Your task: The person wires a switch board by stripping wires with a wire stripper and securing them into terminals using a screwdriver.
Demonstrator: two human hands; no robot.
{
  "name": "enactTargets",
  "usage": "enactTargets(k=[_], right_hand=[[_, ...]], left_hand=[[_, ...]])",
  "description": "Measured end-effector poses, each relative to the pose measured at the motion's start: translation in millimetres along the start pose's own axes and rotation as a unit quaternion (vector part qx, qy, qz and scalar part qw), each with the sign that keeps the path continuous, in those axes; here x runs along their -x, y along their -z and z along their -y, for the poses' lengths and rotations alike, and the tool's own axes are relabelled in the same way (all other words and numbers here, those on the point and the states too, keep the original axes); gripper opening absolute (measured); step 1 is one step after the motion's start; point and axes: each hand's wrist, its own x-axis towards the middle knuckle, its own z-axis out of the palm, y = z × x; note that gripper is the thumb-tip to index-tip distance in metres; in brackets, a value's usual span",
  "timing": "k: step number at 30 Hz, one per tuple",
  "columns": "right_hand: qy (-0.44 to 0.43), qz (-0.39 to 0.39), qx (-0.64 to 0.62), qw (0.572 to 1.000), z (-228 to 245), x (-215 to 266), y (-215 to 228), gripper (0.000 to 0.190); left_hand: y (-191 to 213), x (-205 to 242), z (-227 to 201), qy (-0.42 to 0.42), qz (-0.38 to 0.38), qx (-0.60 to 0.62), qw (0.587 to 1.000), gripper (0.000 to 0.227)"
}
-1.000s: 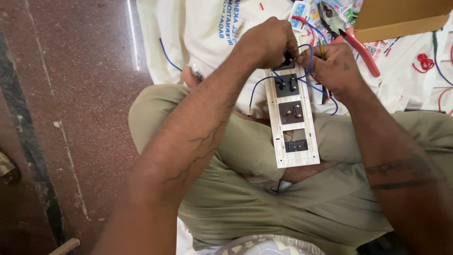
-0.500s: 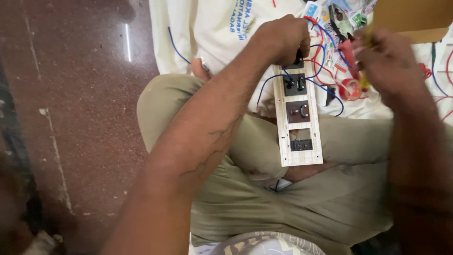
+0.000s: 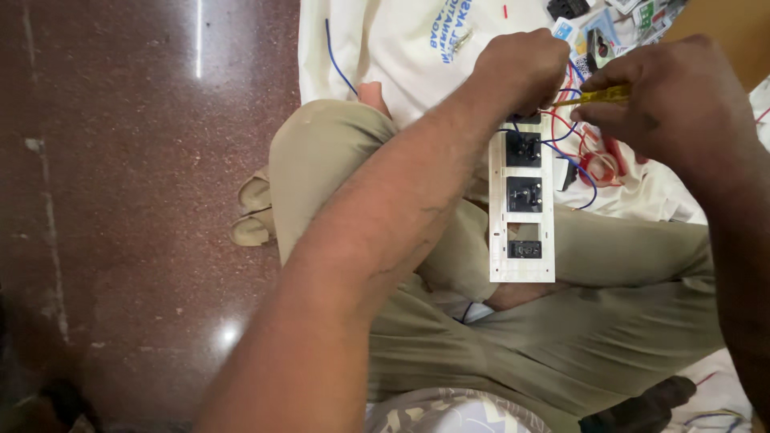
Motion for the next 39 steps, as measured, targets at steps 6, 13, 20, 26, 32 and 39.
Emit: enactTargets(k=[6,13,20,26,32,39], right_hand=[[0.075,-0.038,0.021,0.996,-6,-9,-6,0.031],[0.125,-0.069,0.038,0.989,-19,-19,-13,0.036],[0.191,-0.066,0.059,0.978,-17,-19,-10,0.031],[0.222,-0.066,0.093,0.968,-22,-27,-11,0.032],[0.227,-0.059,0.126,0.964,-13,-24,-8,0.030],[0.201,0.005,0.144,0.969,-8,-44,-5,0.029]], left_hand=[[-21,-11,5,-0.026,-0.061,-0.015,0.998,0.020],[-26,-10,4,-0.028,-0.116,-0.006,0.993,0.018],[-18,-11,2,0.004,-0.040,-0.014,0.999,0.022],[-21,-13,1,0.007,-0.060,-0.012,0.998,0.023],[-18,-14,-1,0.012,-0.054,-0.004,0.998,0.023],[-13,-13,3,0.022,-0.020,0.017,0.999,0.021]])
